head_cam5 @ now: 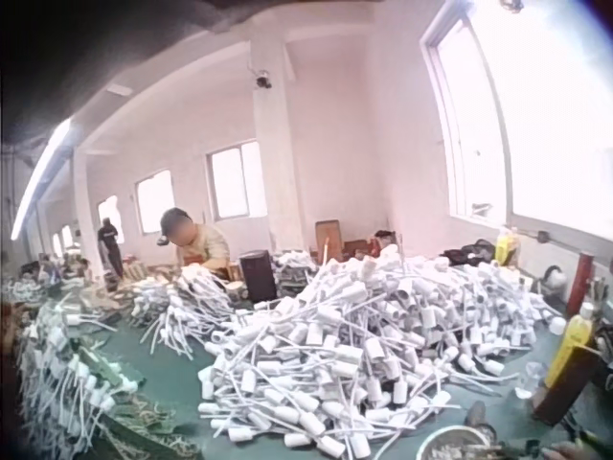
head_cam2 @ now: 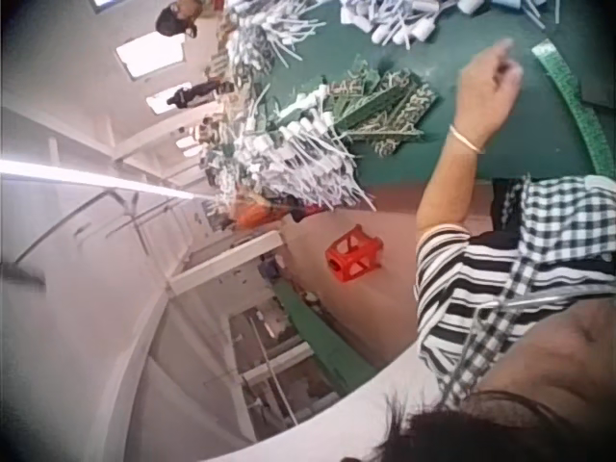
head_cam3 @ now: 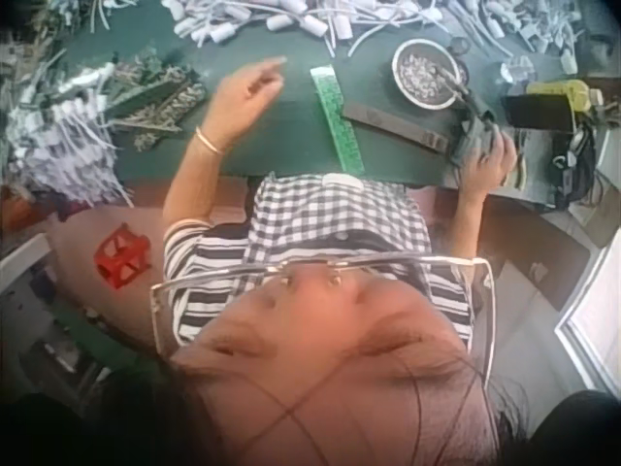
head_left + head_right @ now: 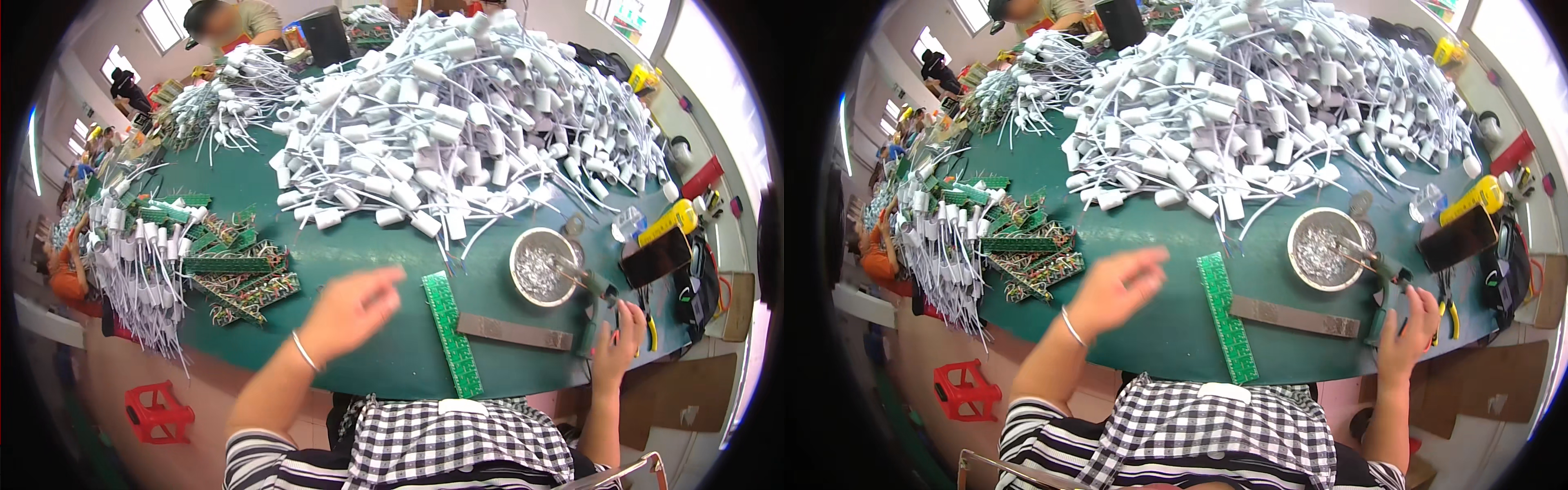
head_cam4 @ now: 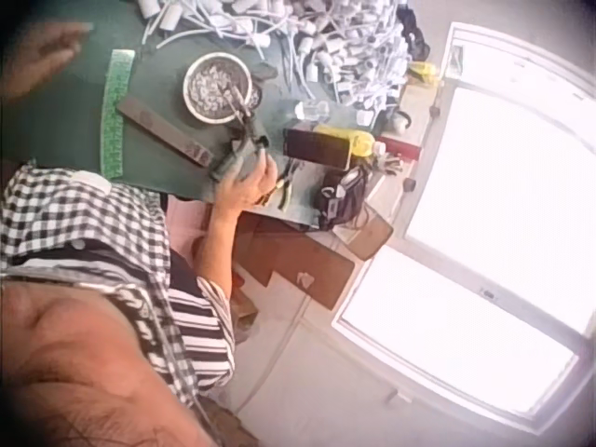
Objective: Soldering components and wires onto green LED circuit boards.
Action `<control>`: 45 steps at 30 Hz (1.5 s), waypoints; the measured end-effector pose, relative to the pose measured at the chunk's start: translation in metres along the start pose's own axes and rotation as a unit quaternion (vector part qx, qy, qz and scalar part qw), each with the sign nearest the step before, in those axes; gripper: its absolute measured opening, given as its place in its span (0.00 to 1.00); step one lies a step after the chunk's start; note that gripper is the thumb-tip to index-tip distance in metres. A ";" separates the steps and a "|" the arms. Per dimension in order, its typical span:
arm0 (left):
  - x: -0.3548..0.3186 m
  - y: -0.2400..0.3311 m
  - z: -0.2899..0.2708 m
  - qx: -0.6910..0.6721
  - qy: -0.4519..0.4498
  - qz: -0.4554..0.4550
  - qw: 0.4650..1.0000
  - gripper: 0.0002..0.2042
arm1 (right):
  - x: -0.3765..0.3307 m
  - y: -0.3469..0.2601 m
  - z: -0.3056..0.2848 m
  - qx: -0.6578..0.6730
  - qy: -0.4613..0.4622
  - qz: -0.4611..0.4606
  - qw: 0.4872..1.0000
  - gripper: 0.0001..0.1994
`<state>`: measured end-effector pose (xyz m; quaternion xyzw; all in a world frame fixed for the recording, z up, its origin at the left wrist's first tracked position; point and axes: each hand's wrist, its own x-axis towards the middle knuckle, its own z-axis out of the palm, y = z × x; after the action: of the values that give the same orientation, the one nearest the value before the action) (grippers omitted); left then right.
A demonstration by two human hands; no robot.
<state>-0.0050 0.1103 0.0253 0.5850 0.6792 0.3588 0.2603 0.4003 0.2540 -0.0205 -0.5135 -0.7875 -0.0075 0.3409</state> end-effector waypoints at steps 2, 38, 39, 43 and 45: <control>0.049 -0.017 -0.047 0.219 0.144 0.146 0.954 0.16 | 0.008 -0.006 -0.008 0.056 0.022 0.000 0.998 0.22; 0.265 -0.110 -0.095 0.248 -0.015 -0.114 0.962 0.21 | 0.171 -0.224 0.189 -0.067 -0.133 -0.676 0.721 0.20; 0.264 -0.112 -0.097 0.248 -0.034 -0.115 0.961 0.23 | 0.166 -0.227 0.180 -0.043 -0.148 -0.662 0.733 0.22; 0.216 -0.221 -0.165 0.195 0.165 -0.062 0.965 0.24 | 0.137 -0.277 0.083 0.243 -0.127 -0.591 0.759 0.26; 0.214 -0.192 -0.155 0.174 0.234 -0.053 0.955 0.26 | 0.132 -0.231 -0.005 0.336 -0.090 -0.537 0.769 0.14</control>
<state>-0.2801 0.2808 -0.0191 0.4841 0.8031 0.3474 0.0065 0.1835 0.2494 0.1331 0.1421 -0.9140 0.1225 0.3597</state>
